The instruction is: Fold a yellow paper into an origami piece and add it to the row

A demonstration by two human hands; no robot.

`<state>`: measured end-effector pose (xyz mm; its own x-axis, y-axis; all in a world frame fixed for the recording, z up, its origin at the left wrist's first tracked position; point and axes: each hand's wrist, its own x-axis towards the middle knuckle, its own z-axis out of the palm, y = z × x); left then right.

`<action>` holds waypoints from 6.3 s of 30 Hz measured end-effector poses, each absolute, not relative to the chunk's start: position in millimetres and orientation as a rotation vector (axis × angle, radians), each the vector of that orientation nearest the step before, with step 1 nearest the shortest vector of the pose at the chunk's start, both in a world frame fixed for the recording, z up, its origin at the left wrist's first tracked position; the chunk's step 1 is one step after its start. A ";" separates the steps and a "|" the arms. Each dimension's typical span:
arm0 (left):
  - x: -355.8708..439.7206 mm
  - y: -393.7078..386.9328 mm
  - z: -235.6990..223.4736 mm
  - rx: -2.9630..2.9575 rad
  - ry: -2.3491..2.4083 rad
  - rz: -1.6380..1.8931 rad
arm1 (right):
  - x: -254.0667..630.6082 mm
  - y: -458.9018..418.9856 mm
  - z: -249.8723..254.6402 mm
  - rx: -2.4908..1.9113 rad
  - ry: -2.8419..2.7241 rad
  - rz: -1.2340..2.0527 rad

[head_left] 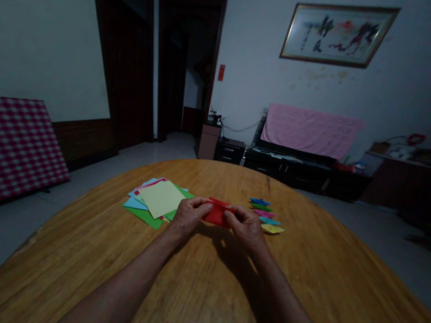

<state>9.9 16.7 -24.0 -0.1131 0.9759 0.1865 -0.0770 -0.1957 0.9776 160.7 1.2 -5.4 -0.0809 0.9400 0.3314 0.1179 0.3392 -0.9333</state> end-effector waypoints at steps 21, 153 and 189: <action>9.2 23.4 -29.9 1.191 0.949 1.598 | 164.1 16.4 -14.9 -0.988 -1.384 0.953; 17.7 8.1 -44.2 2.401 1.532 0.548 | 193.8 21.2 -52.4 -1.301 -2.421 0.256; -1.7 -5.8 -17.2 2.422 1.491 0.228 | 196.7 10.6 -35.4 -1.347 -2.448 0.427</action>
<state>-1.7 -5.8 -17.2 0.4526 0.8916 -0.0160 0.8461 -0.4238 0.3233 196.7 10.6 -35.4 -0.5075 0.8521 0.1278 0.7585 0.5122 -0.4029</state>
